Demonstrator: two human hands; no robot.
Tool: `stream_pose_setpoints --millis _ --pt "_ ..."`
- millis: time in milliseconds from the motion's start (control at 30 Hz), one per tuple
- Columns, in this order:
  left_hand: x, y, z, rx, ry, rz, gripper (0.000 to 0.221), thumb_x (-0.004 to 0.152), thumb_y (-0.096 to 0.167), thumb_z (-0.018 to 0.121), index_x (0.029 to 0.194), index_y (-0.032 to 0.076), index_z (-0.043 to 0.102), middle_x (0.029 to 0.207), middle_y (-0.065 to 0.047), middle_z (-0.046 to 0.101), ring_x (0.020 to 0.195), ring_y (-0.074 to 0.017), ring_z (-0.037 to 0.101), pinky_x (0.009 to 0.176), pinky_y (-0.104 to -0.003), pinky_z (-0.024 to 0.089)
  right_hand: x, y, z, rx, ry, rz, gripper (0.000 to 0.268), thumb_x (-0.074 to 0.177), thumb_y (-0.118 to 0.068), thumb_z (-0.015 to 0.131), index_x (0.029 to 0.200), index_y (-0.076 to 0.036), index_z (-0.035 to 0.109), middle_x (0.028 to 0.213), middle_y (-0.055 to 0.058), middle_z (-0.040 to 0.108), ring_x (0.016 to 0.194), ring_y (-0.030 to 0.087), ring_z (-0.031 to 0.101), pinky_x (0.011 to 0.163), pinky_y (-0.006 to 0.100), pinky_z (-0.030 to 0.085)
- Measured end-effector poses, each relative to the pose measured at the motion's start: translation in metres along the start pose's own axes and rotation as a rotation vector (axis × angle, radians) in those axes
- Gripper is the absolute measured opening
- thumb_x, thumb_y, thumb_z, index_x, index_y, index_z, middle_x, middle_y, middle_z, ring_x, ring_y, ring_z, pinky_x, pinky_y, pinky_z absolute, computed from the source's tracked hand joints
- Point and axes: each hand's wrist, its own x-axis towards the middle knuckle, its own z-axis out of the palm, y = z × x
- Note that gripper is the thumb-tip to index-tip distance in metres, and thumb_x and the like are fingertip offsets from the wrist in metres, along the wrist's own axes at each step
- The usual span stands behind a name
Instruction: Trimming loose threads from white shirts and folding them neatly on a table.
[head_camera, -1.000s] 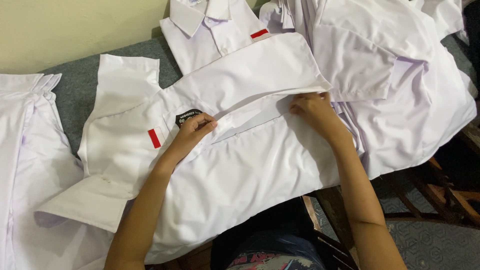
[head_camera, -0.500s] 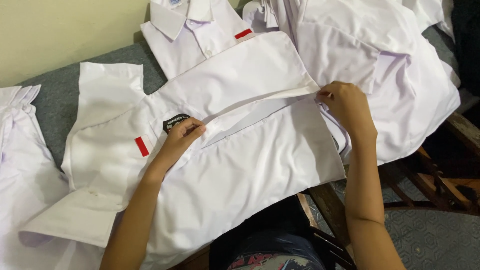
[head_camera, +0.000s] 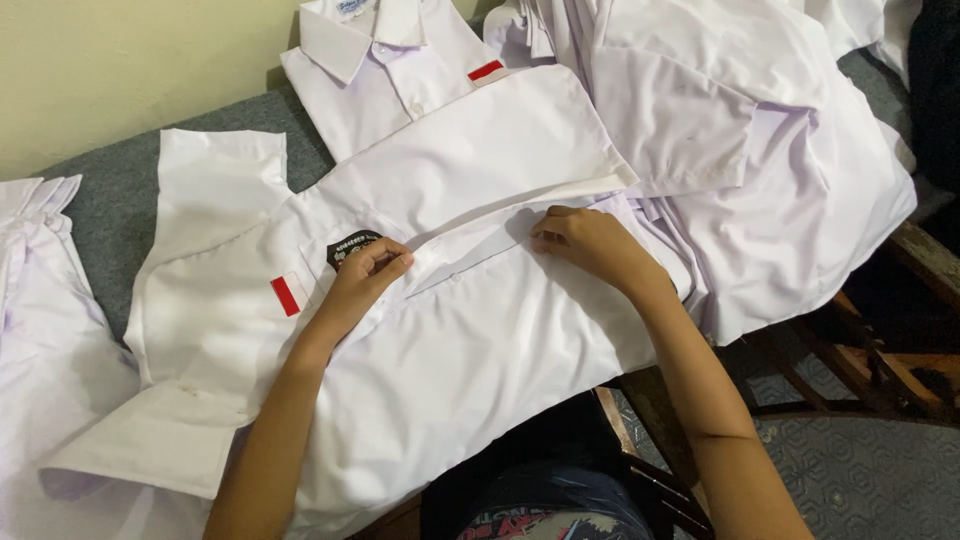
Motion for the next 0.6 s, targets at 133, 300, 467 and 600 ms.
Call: stream_pose_setpoints --millis 133,300,467,600 --pt "0.000 0.001 0.001 0.002 0.002 -0.007 0.014 0.101 0.018 0.065 0.104 0.006 0.072 0.082 -0.004 0.067 0.080 -0.0103 0.057 0.076 -0.025 0.044 -0.001 -0.006 0.000 -0.041 0.019 -0.068 0.025 0.096 -0.027 0.069 0.114 -0.010 0.073 0.113 0.006 0.073 0.093 0.037 0.074 0.081 0.053 0.061" --pt "-0.001 0.005 0.001 0.000 0.010 0.004 0.014 0.101 0.016 0.065 0.103 0.005 0.072 0.082 -0.005 0.067 0.081 -0.0103 0.056 0.075 -0.025 0.044 0.002 -0.002 0.003 -0.041 0.029 -0.086 0.023 0.097 -0.030 0.067 0.110 -0.013 0.075 0.109 0.004 0.073 0.094 0.036 0.074 0.082 0.051 0.060" --pt "-0.002 0.007 0.001 0.012 0.001 -0.014 0.015 0.101 0.018 0.064 0.103 0.005 0.072 0.082 -0.005 0.067 0.081 -0.0110 0.057 0.077 -0.026 0.045 0.005 0.020 0.004 -0.093 0.056 -0.014 0.022 0.096 -0.031 0.067 0.112 -0.018 0.075 0.107 0.001 0.074 0.097 0.035 0.073 0.084 0.053 0.059" --pt "0.000 0.002 0.000 0.013 0.001 -0.013 0.014 0.101 0.017 0.064 0.104 0.006 0.072 0.082 -0.005 0.067 0.082 -0.0112 0.057 0.076 -0.026 0.045 -0.003 0.039 -0.006 -0.160 0.095 0.097 0.021 0.099 -0.034 0.064 0.112 -0.022 0.076 0.103 0.003 0.076 0.093 0.037 0.074 0.081 0.054 0.059"
